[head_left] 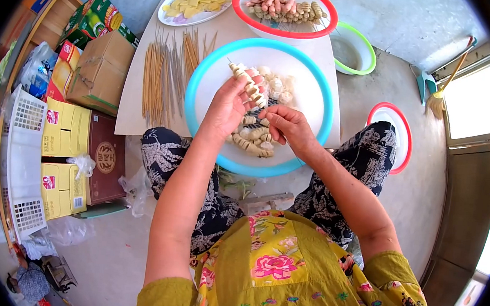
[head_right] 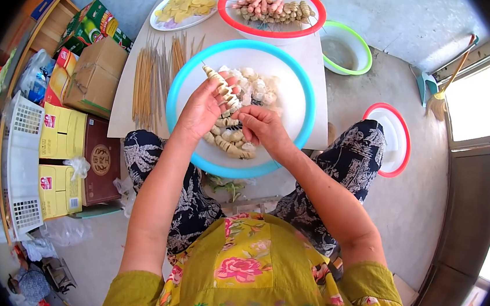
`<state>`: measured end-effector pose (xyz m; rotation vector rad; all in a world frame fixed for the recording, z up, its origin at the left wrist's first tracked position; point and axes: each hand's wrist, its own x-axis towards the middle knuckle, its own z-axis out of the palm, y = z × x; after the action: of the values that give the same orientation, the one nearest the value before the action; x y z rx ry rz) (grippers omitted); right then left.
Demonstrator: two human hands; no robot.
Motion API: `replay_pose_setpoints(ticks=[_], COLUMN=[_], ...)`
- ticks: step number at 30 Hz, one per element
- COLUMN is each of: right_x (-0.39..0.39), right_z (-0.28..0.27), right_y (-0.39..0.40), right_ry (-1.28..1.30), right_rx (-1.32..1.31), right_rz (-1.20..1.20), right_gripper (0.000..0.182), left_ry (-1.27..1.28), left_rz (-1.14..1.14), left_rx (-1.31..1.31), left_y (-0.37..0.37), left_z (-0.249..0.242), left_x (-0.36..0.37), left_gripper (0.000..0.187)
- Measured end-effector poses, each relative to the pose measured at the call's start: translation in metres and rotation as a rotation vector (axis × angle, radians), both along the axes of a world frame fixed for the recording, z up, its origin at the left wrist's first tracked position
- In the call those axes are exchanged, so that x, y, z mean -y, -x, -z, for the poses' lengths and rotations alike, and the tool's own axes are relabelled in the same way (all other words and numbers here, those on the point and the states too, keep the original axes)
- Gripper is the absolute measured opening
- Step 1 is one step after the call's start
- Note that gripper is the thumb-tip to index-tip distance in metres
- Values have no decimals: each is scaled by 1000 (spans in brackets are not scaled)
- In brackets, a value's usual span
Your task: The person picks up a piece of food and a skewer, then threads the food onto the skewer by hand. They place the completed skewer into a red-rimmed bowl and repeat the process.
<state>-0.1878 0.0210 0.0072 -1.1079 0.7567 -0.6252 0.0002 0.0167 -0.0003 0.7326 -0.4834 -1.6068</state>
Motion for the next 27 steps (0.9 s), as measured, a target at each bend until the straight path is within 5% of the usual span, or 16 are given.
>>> replay_pose_setpoints(ticks=[27], right_x=[-4], right_z=[3], right_y=[1], right_ry=[56], right_rx=[-98], right_rz=[-39], right_gripper=[19], left_ry=[86], left_rz=[-196], left_rx=[-194], left_y=[-17], left_z=[8], left_x=[12], left_gripper=[19])
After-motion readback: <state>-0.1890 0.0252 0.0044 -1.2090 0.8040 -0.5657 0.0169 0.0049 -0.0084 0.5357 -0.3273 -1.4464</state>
